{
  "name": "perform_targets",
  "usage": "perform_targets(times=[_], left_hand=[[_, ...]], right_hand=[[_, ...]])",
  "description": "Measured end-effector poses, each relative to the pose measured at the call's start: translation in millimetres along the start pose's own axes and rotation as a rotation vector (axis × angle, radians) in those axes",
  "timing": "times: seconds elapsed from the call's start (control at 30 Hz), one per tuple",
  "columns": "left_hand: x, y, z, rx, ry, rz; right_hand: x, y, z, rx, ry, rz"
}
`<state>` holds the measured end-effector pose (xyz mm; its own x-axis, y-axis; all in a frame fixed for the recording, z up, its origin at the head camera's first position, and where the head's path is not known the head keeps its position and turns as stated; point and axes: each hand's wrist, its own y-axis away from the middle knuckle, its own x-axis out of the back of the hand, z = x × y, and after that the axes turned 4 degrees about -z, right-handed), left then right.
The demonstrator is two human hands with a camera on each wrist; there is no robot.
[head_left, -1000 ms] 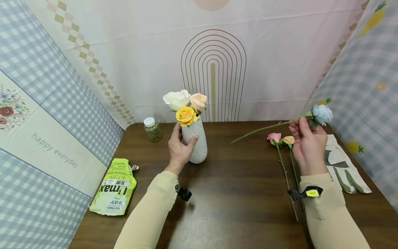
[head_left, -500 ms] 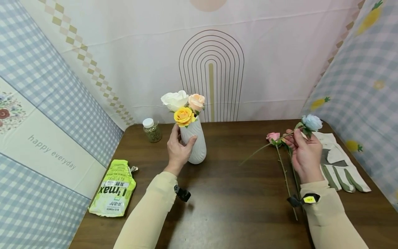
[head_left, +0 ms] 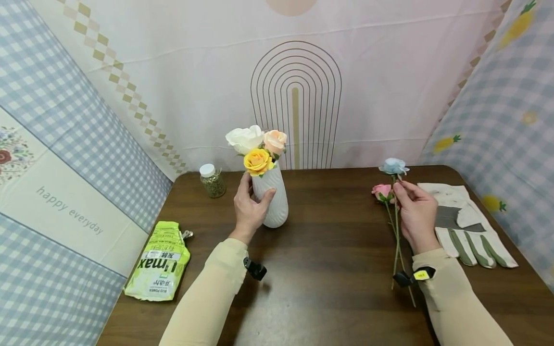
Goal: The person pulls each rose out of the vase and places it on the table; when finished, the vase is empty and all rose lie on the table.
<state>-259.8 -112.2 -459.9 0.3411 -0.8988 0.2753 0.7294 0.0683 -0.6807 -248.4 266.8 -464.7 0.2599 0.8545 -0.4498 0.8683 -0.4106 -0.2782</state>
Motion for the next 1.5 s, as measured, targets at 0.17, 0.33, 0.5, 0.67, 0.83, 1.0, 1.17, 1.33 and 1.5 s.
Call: perform_targets(times=[0.17, 0.33, 0.5, 0.67, 0.83, 1.0, 1.17, 1.33, 1.5], left_hand=[[-1.3, -0.8, 2.6, -0.003, -0.009, 0.004], [-3.4, -2.0, 3.8, -0.011, -0.004, 0.026], [-2.8, -0.8, 2.7, -0.009, -0.007, 0.028], [-0.9, 0.6, -0.3, -0.017, -0.009, 0.014], [-0.3, 1.3, -1.1, -0.014, -0.007, 0.004], [0.2, 1.0, 0.0, -0.01, -0.012, 0.009], [0.4, 1.2, 0.2, -0.013, -0.01, 0.009], [0.0, 1.6, -0.4, -0.012, -0.006, 0.007], [-0.1, 1.0, 0.1, -0.009, -0.005, 0.007]], right_hand=[[0.7, -2.9, 6.0, -0.041, 0.117, -0.031], [5.5, -8.5, 11.9, -0.121, 0.35, -0.121], [12.6, -13.8, 21.7, -0.14, 0.493, -0.222], [19.8, -15.3, 35.7, -0.12, 0.517, -0.282], [26.8, -14.8, 46.3, -0.125, 0.641, -0.27], [32.5, -14.2, 51.3, -0.128, 0.796, -0.292], [37.4, -13.4, 55.2, -0.054, 0.998, -0.361], [39.9, -12.9, 57.1, -0.055, 1.101, -0.395], [41.7, -13.4, 58.8, -0.096, 1.124, -0.392]])
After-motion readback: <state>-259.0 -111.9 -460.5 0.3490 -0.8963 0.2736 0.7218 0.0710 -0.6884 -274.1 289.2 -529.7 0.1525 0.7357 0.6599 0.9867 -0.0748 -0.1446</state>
